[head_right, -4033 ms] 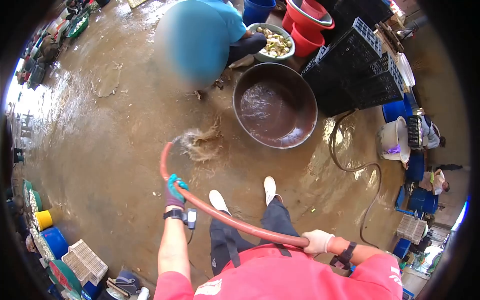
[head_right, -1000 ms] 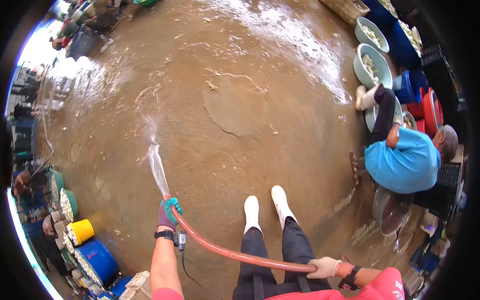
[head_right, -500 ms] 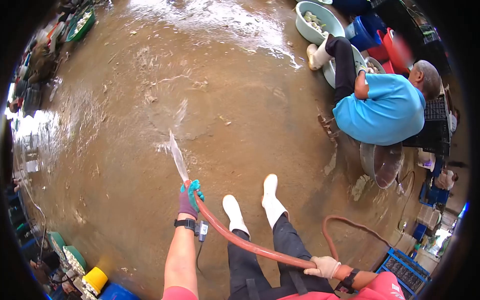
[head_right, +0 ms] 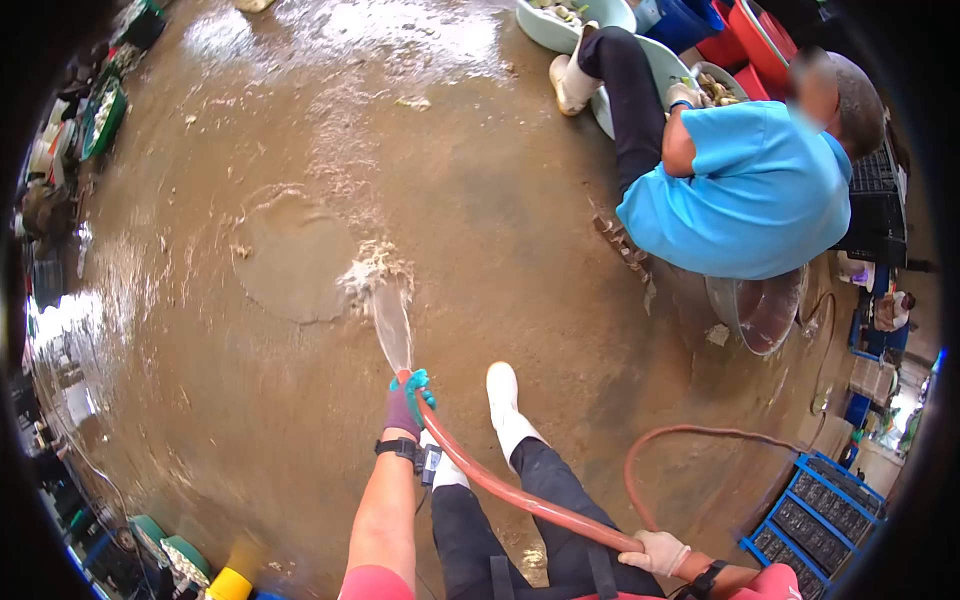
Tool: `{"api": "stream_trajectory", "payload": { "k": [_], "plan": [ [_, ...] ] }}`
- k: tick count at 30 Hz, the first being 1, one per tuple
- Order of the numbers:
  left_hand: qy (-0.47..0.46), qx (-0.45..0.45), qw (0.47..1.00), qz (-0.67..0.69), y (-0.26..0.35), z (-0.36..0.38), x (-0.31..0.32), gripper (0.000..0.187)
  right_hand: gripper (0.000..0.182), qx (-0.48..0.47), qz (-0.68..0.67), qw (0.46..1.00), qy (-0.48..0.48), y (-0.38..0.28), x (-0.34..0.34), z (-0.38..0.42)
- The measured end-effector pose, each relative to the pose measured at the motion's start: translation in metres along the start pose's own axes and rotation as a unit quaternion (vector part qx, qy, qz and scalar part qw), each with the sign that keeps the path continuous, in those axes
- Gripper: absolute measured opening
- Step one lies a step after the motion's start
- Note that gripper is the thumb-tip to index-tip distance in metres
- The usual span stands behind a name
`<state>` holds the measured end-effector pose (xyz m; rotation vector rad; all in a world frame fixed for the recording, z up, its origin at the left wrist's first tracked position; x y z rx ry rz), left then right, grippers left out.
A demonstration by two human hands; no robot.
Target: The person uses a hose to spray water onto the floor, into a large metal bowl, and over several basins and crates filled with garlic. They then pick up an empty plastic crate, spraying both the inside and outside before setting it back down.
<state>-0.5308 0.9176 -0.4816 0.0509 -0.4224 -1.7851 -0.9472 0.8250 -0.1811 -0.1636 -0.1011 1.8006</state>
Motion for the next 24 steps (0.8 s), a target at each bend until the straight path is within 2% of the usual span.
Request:
{"api": "stream_trajectory", "payload": {
  "k": [3,6,13,20,24],
  "plan": [
    [-0.018,0.032,0.999,-0.024,0.043,-0.016,0.025,0.014,0.055,-0.018,-0.022,1.000,0.013,-0.015,-0.017,-0.013],
    [-0.017,0.078,0.996,-0.040,0.100,-0.023,0.052,0.019,0.053,-0.049,-0.065,0.995,0.053,-0.041,-0.043,-0.023],
    [-0.044,0.107,0.992,-0.049,0.190,-0.050,0.129,0.010,0.050,-0.061,-0.114,0.984,0.123,-0.076,-0.103,-0.042],
    [-0.109,0.022,0.990,-0.086,0.169,-0.122,0.223,0.015,0.056,0.012,-0.143,0.980,0.140,-0.077,-0.132,-0.039],
    [-0.088,-0.013,0.988,-0.129,0.187,-0.151,0.258,0.014,0.058,0.052,-0.182,0.976,0.112,-0.115,-0.155,-0.043]
  ]
}}
Point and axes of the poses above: each hand's wrist, its own z-axis away from the middle knuckle, its own x-axis out of the palm, y = z × x, the point moved 9 cm from there along -z, towards the middle knuckle, and after that the axes turned 3 degrees about -y, right-handed, at the moved point
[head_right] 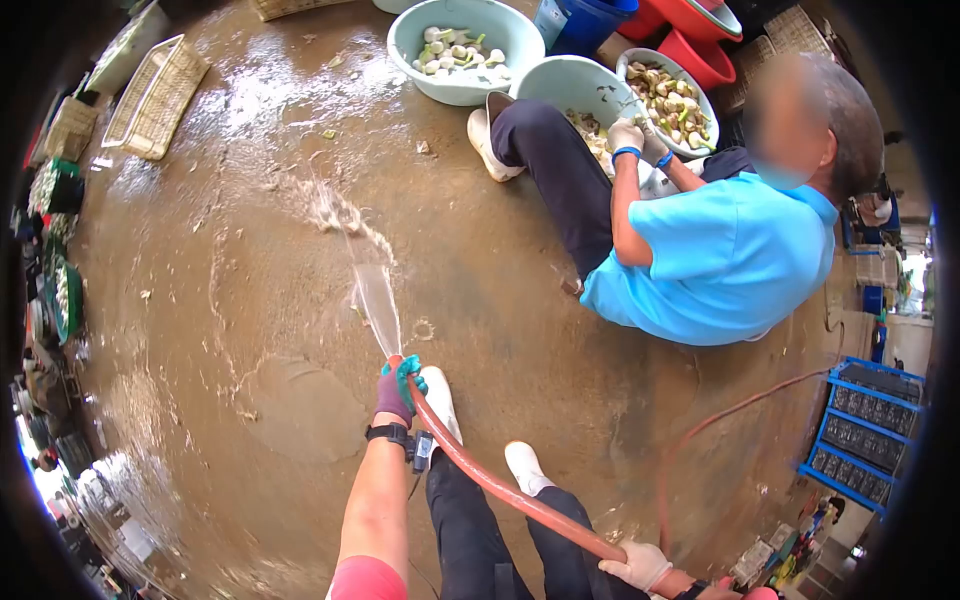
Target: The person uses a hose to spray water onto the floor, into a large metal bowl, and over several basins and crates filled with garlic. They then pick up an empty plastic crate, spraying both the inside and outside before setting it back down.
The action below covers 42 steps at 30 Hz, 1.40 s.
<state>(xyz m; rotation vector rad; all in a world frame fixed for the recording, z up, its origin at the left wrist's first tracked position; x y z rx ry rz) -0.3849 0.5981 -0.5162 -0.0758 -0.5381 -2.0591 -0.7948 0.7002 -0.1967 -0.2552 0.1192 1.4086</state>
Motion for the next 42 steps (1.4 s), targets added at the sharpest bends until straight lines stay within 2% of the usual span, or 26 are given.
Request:
{"api": "stream_trajectory", "payload": {
  "k": [4,7,9,10,13,17,19,20,23,25,27,29,31,33,36,40,42],
  "plan": [
    [-0.038,0.023,0.998,-0.033,0.066,-0.035,0.000,0.011,0.057,0.021,0.006,1.000,-0.009,-0.054,-0.007,-0.020],
    [-0.034,0.061,0.996,-0.057,0.157,-0.041,0.001,0.011,0.055,-0.008,-0.012,1.000,0.001,-0.120,-0.024,-0.043],
    [-0.043,0.111,0.989,-0.082,0.221,-0.039,0.002,0.012,0.048,-0.066,0.005,0.997,0.041,-0.164,-0.034,-0.057],
    [-0.049,0.103,0.988,-0.107,0.245,-0.043,-0.001,0.010,0.052,-0.076,0.015,0.996,0.052,-0.186,-0.045,-0.061],
    [-0.057,0.110,0.990,-0.063,0.287,-0.051,0.001,0.009,0.051,-0.088,0.015,0.995,0.053,-0.223,-0.071,-0.061],
    [-0.056,0.077,0.993,-0.073,0.264,-0.066,0.038,0.008,0.051,-0.072,0.013,0.997,0.036,-0.210,-0.081,-0.063],
    [-0.056,0.060,0.993,-0.088,0.239,-0.078,0.058,0.013,0.050,-0.090,-0.001,0.992,0.089,-0.184,-0.094,-0.068],
    [-0.065,0.054,0.994,-0.074,0.226,-0.084,0.070,0.013,0.050,-0.056,-0.006,0.996,0.073,-0.165,-0.097,-0.074],
    [-0.058,0.025,0.994,-0.086,0.202,-0.096,0.100,0.015,0.051,-0.050,-0.025,0.997,0.058,-0.130,-0.102,-0.086],
    [-0.050,0.030,0.993,-0.099,0.199,-0.096,0.120,0.017,0.051,-0.049,-0.044,0.996,0.057,-0.128,-0.106,-0.086],
    [-0.041,0.043,0.992,-0.107,0.217,-0.107,0.140,0.018,0.052,-0.032,-0.040,0.998,0.025,-0.129,-0.112,-0.092],
    [-0.018,0.039,0.988,-0.152,0.232,-0.114,0.152,0.019,0.053,-0.047,-0.072,0.996,0.038,-0.140,-0.126,-0.098],
    [-0.016,0.048,0.988,-0.149,0.261,-0.121,0.172,0.019,0.051,-0.030,-0.079,0.995,0.061,-0.153,-0.153,-0.104],
    [-0.014,0.056,0.988,-0.143,0.291,-0.124,0.191,0.018,0.050,-0.052,-0.089,0.992,0.077,-0.176,-0.179,-0.107],
    [-0.001,0.092,0.984,-0.152,0.347,-0.114,0.219,0.009,0.048,-0.075,-0.101,0.987,0.098,-0.209,-0.196,-0.112],
    [0.006,0.101,0.979,-0.175,0.394,-0.116,0.229,0.008,0.047,-0.059,-0.094,0.992,0.067,-0.244,-0.209,-0.113],
    [-0.005,0.082,0.984,-0.156,0.402,-0.129,0.225,0.019,0.047,-0.047,-0.084,0.993,0.064,-0.260,-0.216,-0.112]
  ]
}}
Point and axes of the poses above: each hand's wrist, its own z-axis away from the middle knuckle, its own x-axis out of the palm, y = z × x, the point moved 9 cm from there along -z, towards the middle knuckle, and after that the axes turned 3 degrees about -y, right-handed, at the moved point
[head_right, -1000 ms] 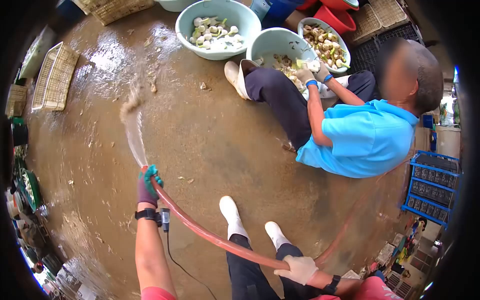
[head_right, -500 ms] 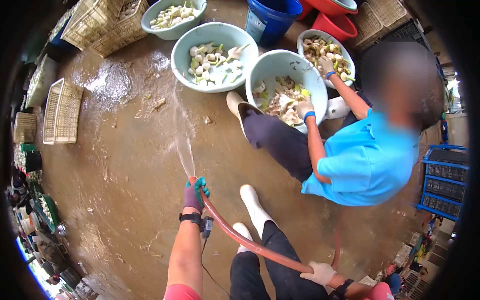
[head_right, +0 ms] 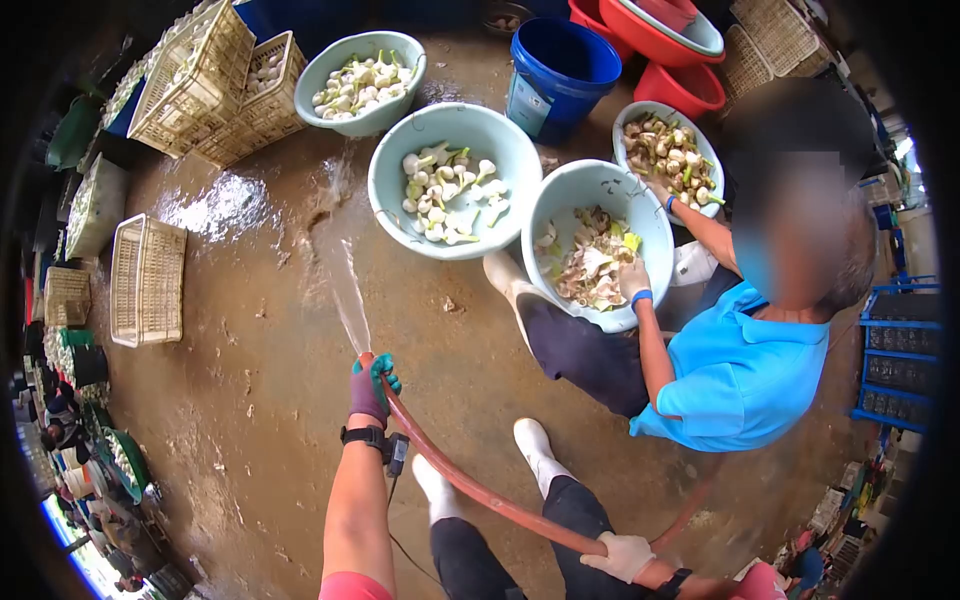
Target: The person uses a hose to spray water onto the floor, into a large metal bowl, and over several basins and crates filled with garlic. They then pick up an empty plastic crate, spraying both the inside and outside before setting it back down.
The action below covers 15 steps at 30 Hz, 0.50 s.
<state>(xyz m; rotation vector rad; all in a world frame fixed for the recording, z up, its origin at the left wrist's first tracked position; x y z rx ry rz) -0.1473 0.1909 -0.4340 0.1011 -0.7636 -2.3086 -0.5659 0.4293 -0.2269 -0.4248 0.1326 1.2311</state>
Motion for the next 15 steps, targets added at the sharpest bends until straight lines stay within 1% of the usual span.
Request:
{"api": "stream_trajectory", "payload": {
  "k": [5,7,8,9,11,12,13,15],
  "plan": [
    [-0.019,-0.015,1.000,-0.002,0.036,-0.031,-0.023,0.022,0.051,0.007,0.008,1.000,0.001,-0.065,0.004,-0.005],
    [-0.066,-0.027,0.997,0.008,0.057,-0.047,-0.031,0.021,0.052,0.030,0.019,0.999,-0.024,-0.102,0.026,-0.011],
    [-0.068,-0.030,0.997,0.001,0.073,-0.056,-0.040,0.021,0.051,0.022,0.017,0.999,-0.018,-0.127,0.036,-0.015],
    [-0.067,-0.014,0.997,-0.022,0.092,-0.066,-0.053,0.020,0.051,0.026,0.009,0.999,-0.023,-0.151,0.050,-0.019],
    [-0.066,0.004,0.997,-0.049,0.141,-0.082,-0.077,0.020,0.050,-0.012,-0.029,0.999,-0.017,-0.207,0.070,-0.036],
    [-0.049,0.020,0.997,-0.058,0.173,-0.089,-0.095,0.017,0.050,-0.032,-0.032,0.999,0.004,-0.236,0.078,-0.045],
    [-0.034,0.035,0.997,-0.066,0.204,-0.094,-0.111,0.015,0.050,-0.031,-0.037,0.999,0.005,-0.263,0.086,-0.051],
    [-0.039,0.074,0.993,-0.083,0.271,-0.095,-0.131,0.015,0.050,-0.058,-0.046,0.997,0.022,-0.322,0.084,-0.062]
  ]
}}
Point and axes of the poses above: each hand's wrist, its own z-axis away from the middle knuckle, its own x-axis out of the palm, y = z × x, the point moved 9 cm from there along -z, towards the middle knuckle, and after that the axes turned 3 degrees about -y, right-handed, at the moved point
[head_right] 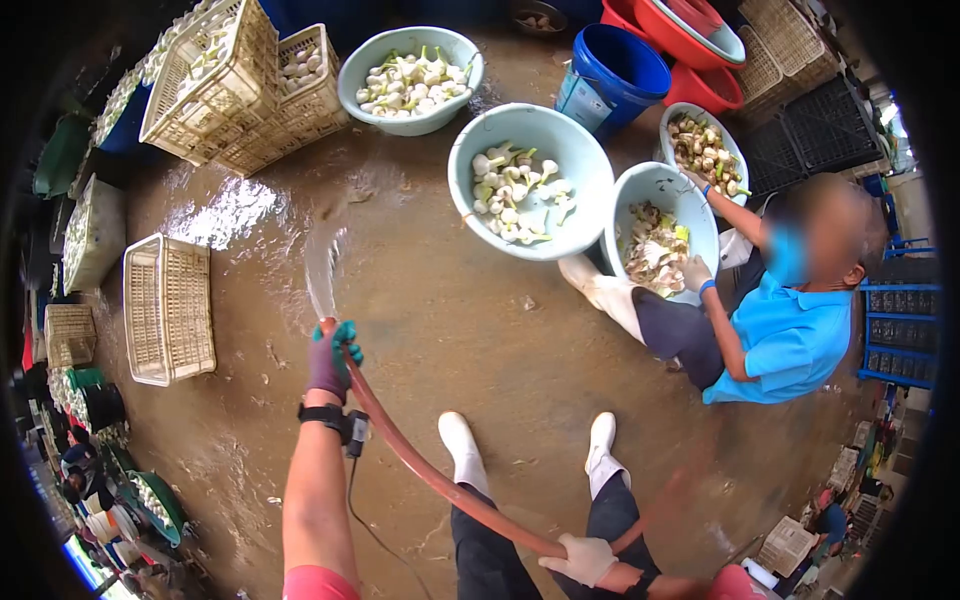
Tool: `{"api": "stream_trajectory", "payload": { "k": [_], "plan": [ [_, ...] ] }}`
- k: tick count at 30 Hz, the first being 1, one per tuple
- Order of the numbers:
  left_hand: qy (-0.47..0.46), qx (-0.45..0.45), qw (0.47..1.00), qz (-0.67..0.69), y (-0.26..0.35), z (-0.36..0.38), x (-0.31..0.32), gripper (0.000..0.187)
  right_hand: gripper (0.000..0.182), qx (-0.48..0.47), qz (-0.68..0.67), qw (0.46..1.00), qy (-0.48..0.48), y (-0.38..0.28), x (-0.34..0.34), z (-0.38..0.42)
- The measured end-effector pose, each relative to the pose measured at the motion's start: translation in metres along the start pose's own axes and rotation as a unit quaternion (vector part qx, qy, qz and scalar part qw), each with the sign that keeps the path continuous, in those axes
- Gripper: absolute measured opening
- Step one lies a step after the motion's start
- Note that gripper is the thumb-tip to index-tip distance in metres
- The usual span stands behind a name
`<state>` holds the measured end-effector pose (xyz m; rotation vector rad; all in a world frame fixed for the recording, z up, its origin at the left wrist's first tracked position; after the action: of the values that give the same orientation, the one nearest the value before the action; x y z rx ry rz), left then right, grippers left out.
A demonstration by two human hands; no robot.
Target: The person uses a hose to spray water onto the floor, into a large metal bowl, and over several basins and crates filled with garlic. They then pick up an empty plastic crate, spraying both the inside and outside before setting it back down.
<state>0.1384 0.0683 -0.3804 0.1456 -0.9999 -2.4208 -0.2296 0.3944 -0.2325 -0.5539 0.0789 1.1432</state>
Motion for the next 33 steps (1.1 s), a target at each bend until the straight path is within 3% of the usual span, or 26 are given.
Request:
{"api": "stream_trajectory", "payload": {
  "k": [6,10,20,22,27,30,33],
  "plan": [
    [-0.033,0.065,0.997,0.002,0.126,-0.008,-0.050,0.015,0.049,-0.051,-0.044,0.997,0.035,-0.096,-0.008,-0.016],
    [-0.036,0.051,0.998,0.032,0.147,0.005,-0.051,0.016,0.044,-0.077,-0.076,0.992,0.063,-0.108,-0.031,-0.009],
    [-0.039,0.043,0.997,0.054,0.189,-0.001,-0.001,0.015,0.044,-0.026,-0.087,0.994,0.060,-0.114,-0.092,0.001],
    [-0.038,0.030,0.998,0.038,0.196,-0.013,-0.001,0.022,0.044,-0.029,-0.082,0.995,0.052,-0.122,-0.103,-0.007],
    [0.037,0.067,0.997,0.014,0.257,-0.046,-0.032,0.022,0.047,-0.043,-0.050,0.998,0.022,-0.164,-0.140,-0.055],
    [0.011,0.097,0.995,0.023,0.305,-0.070,-0.051,0.018,0.048,-0.074,-0.043,0.996,0.031,-0.204,-0.165,-0.079],
    [0.043,0.110,0.993,0.010,0.348,-0.078,-0.068,0.014,0.048,-0.093,-0.026,0.995,0.038,-0.236,-0.187,-0.096]
  ]
}}
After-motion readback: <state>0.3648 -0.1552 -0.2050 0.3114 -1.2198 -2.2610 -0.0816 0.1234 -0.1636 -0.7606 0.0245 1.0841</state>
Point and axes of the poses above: each hand's wrist, its own z-axis away from the middle knuckle, its own x-axis out of the palm, y = z × x, the point moved 9 cm from there along -z, towards the middle knuckle, and after that the axes turned 3 degrees about -y, right-handed, at the moved point
